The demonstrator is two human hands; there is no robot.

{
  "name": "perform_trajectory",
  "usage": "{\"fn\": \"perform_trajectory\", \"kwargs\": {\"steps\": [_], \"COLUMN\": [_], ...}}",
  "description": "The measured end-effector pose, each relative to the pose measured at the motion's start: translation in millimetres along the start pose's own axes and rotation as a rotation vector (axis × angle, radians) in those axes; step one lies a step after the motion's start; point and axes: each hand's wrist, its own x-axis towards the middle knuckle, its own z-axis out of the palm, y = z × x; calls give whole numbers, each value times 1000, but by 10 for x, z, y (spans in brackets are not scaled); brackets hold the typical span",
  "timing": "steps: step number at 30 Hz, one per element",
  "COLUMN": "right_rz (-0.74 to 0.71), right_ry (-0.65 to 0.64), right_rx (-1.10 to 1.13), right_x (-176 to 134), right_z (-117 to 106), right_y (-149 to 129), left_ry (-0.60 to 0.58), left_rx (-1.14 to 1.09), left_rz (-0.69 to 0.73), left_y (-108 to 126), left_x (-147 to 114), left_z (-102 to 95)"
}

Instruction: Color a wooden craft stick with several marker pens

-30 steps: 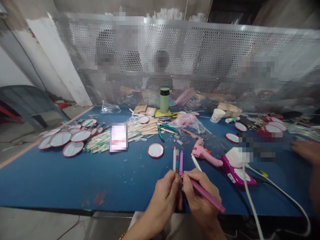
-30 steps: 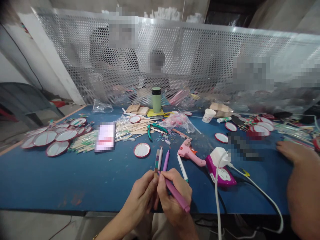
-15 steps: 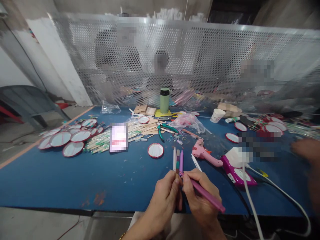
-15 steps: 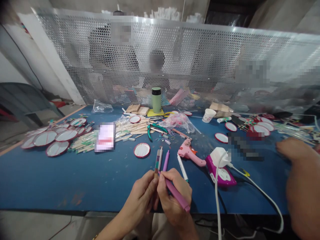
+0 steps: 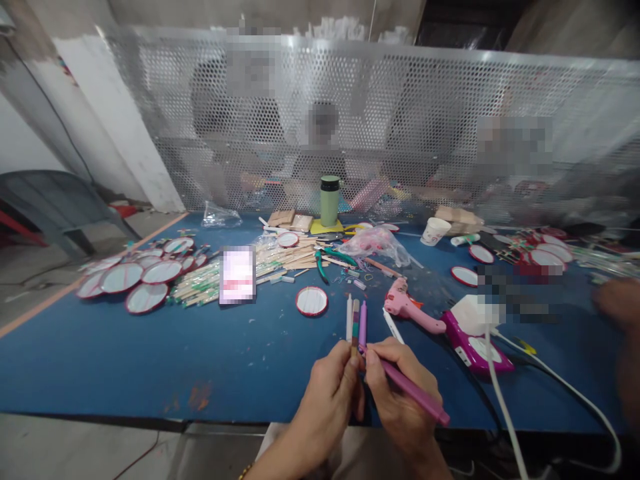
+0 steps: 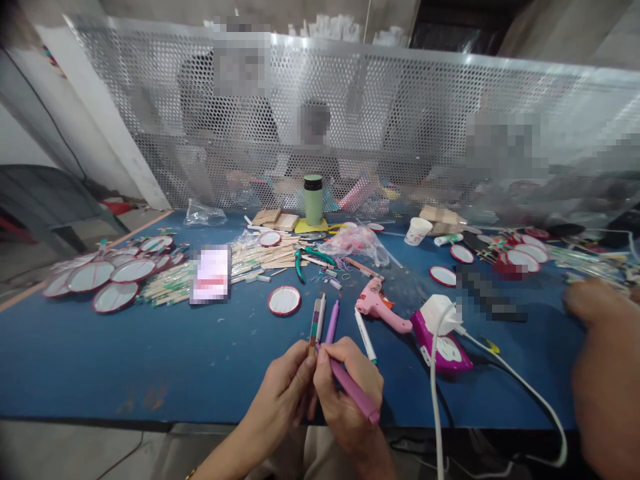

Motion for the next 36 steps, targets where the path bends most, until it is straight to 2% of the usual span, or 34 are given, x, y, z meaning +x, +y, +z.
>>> {"fn": "perform_trajectory", "kwargs": {"steps": [36], "right_rz": [23], "right_ry": [-6], "right_rx": [23], "right_x": [16], "right_z": [-10], "right_y": [-25], "left_ry": [37], "left_rx": [97], "left_rz": [10], "left_y": [-24], "left_x": [-15], "left_z": [5]}}
